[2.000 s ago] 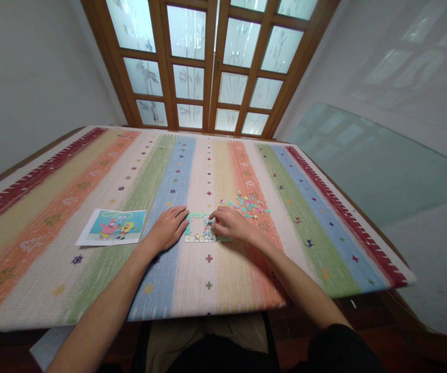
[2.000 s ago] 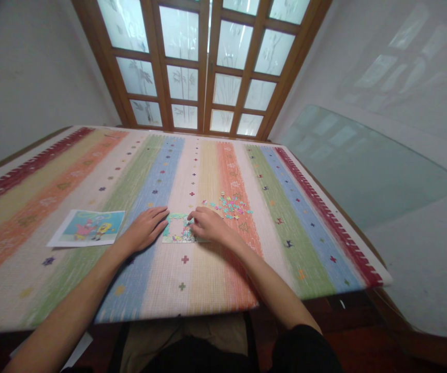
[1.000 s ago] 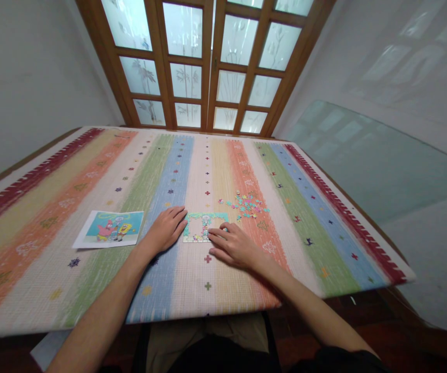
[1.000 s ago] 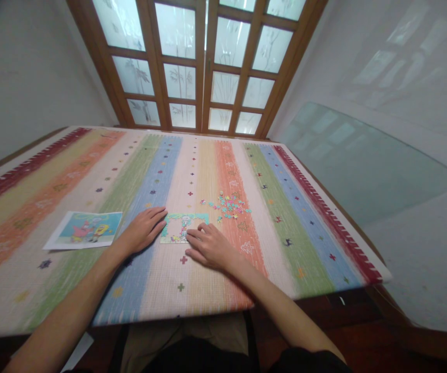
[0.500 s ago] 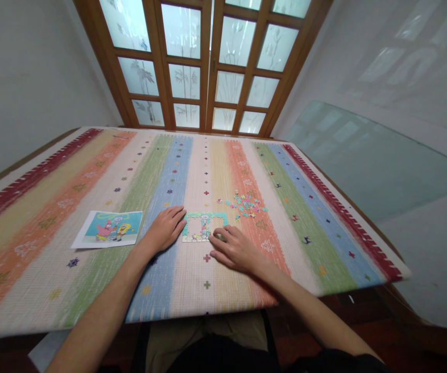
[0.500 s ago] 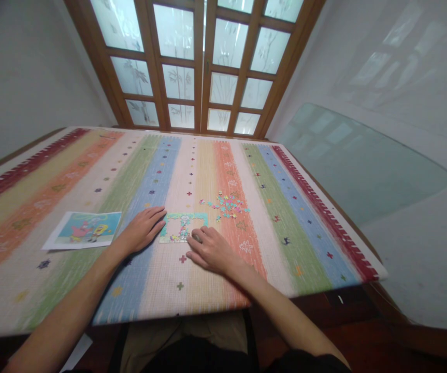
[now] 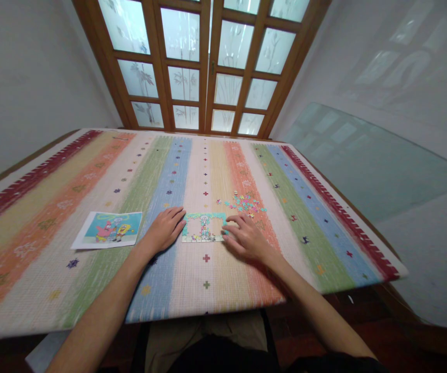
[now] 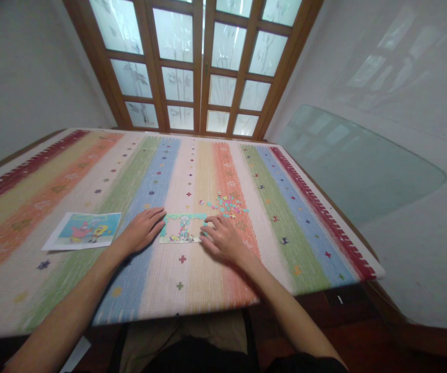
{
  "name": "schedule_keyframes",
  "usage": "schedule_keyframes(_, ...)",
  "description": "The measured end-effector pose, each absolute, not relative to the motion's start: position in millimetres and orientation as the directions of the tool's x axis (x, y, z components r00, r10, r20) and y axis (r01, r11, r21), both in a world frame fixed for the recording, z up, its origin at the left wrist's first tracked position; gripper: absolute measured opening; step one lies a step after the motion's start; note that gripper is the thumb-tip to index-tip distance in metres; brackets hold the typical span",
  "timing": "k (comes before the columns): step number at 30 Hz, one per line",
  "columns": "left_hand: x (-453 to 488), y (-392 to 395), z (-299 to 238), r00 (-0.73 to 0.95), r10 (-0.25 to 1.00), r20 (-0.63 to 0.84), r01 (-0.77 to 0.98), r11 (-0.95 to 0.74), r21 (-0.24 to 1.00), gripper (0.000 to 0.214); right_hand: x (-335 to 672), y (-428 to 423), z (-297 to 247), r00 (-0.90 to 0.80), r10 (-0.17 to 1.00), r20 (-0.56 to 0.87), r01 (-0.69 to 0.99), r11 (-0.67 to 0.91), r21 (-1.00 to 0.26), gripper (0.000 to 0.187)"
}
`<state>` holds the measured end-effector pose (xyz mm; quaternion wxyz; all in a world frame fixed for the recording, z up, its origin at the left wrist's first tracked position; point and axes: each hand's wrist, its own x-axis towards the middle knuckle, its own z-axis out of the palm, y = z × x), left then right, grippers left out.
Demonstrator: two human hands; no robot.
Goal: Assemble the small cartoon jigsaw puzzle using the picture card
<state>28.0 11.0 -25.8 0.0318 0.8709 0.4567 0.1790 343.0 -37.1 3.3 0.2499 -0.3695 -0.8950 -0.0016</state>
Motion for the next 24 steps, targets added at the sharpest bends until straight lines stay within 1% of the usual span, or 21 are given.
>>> schedule_keyframes(3, 27.7, 11.0, -26.3, 0.516, 0.810, 0.280, 0.785, -0.577, 0.223, 0.045, 352.9, -31.9, 3.9, -0.574, 0.672, 0.468, 0.666, 0.715, -0.211, 0.020)
schedule_keyframes(7, 27.3, 10.6, -26.3, 0.515, 0.806, 0.291, 0.780, -0.582, 0.231, 0.044, 354.9, -31.5, -1.4, -0.570, 0.695, 0.438, 0.670, 0.702, -0.242, 0.023)
schedule_keyframes(13, 27.3, 10.5, -25.1, 0.520, 0.806, 0.284, 0.783, -0.582, 0.220, 0.044, 350.5, -30.4, -11.8, -0.557, 0.713, 0.426, 0.684, 0.684, -0.252, 0.035)
schedule_keyframes(18, 26.8, 11.5, -27.0, 0.520, 0.803, 0.291, 0.781, -0.585, 0.219, 0.044, 348.8, -28.3, -14.7, -0.534, 0.720, 0.443, 0.690, 0.674, -0.264, 0.032)
schedule_keyframes(24, 26.1, 12.0, -28.6, 0.523, 0.801, 0.291, 0.779, -0.588, 0.217, 0.044, 347.7, -30.1, -17.8, -0.535, 0.715, 0.450, 0.700, 0.673, -0.237, 0.027)
